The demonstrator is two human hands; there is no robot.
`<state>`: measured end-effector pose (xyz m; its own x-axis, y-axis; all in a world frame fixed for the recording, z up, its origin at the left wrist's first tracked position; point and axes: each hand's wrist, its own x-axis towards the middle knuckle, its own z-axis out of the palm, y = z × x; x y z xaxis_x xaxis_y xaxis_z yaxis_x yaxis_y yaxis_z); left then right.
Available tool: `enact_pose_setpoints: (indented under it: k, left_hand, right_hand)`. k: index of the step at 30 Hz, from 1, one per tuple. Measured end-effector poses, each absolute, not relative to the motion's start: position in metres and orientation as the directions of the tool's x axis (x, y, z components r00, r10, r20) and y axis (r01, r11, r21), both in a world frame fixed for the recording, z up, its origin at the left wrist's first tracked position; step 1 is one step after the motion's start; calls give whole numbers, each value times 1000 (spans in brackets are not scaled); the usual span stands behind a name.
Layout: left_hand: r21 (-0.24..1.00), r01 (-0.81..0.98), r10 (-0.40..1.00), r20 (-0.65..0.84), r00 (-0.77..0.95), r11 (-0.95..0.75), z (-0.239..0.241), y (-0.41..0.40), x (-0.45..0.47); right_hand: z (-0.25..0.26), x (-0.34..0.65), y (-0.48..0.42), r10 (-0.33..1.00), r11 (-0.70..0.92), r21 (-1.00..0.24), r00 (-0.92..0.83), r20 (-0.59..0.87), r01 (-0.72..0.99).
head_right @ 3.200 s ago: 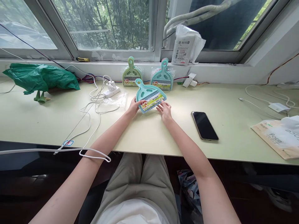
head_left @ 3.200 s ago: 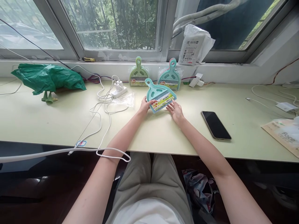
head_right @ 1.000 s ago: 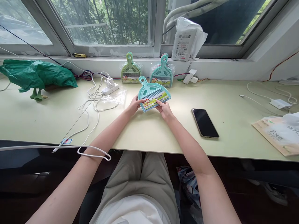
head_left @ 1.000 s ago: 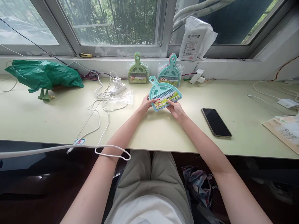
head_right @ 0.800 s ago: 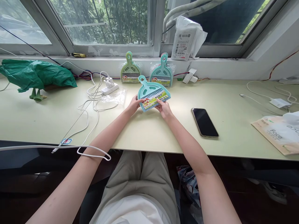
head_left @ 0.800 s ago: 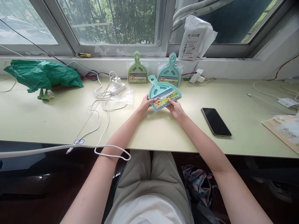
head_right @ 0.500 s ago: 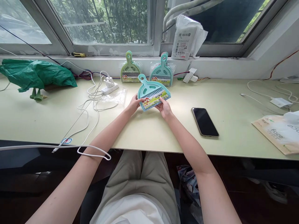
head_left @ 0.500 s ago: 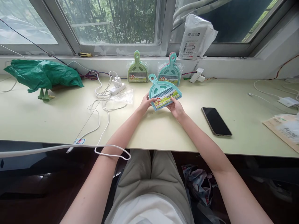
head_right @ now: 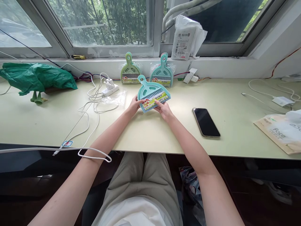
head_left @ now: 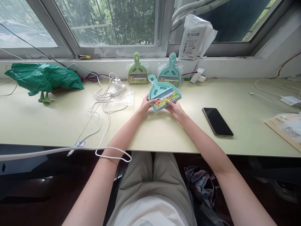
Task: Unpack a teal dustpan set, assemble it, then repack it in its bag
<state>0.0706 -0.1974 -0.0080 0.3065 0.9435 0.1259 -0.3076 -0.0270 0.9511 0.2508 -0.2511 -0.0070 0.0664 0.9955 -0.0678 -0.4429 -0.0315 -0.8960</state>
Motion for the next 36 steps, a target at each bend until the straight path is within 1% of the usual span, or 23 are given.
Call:
enact_pose_setpoints:
  k: [6, 14, 26, 30, 32, 33, 35, 36]
  left_hand:
    - [957, -288, 943, 136, 302, -45, -7, -199, 71]
    - [961, -274, 943, 117, 310, -29, -8, -199, 72]
    - [962, -269, 929, 133, 347, -37, -6, -201, 71]
    - [977, -213, 918, 84, 388, 0, -2, -194, 67]
    - [988, -153, 946, 80, 315, -33, 1, -189, 62]
    - [990, -123, 966, 102, 237, -74, 3, -185, 59]
    - [985, -58, 986, 164, 10, -164, 7, -179, 49]
    - [982, -17, 975, 187, -121, -190, 9, -176, 43]
  right_hand:
    - [-8, 246, -251, 993, -23, -878, 87, -74, -478]
    - [-7, 240, -254, 981, 4, -862, 168, -94, -507]
    - [-5, 243, -254, 980, 7, -858, 174, -96, -514]
    - [-8, 245, -252, 982, 33, -849, 176, -71, -528]
    - [-9, 246, -251, 984, 30, -851, 165, -66, -525]
    - [-9, 247, -251, 985, 25, -854, 158, -67, -519]
    - [-9, 247, -251, 985, 15, -862, 154, -73, -508]
    - [-9, 247, -251, 985, 11, -863, 155, -78, -504]
